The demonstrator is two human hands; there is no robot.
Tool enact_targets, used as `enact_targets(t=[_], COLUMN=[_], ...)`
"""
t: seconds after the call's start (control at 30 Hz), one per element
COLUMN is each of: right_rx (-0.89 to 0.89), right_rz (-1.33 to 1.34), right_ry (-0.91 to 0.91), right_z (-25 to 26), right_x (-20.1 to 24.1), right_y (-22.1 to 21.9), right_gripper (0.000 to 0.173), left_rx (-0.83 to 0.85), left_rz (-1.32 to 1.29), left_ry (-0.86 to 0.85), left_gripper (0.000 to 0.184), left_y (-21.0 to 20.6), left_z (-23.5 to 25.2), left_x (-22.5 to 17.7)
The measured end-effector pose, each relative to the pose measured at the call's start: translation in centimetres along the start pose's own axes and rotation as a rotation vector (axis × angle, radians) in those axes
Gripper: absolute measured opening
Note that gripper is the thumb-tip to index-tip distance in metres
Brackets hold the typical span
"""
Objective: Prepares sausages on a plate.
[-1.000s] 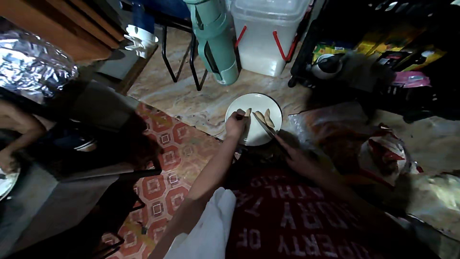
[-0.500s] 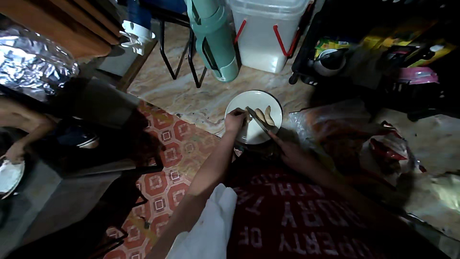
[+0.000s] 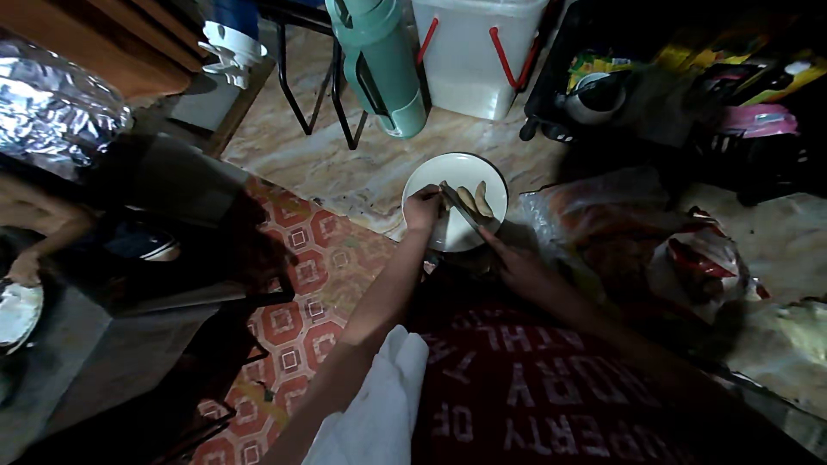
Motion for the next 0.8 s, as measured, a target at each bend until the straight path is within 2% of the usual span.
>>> enact_targets(t=[0.4,0.63,0.8], right_rx=[-0.027,0.061,0.106], right_rz=[0.030,-0.014,-0.037], right_ry=[-0.003,-0.082,-0.139], right_z=[0.4,0.2,0.2], right_x=[0.3,1.3,2.0], right_y=[0.4,0.7,1.0], right_gripper=[0.063,0.065,0.067], left_rx=[-0.024,-0.037,-0.016], left_rz=[-0.004,0.052,-0.035], left_ry=[0.026,-0.020,0.003], left_gripper=[0.020,0.030,0.030], left_y=[0.0,-0.4,-0.4], left_z=[0.3,0.2,-0.4], left_x=[0.3,0.6,0.9])
Point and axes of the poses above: each hand's wrist, its own z-axis towards the middle knuckle, its own y-axis out of the back of the hand, x = y × z, the point moved 10 cm from there along z, towards the middle knuckle, and after that the axes turned 12 degrees about y, right-handed, at the moved point
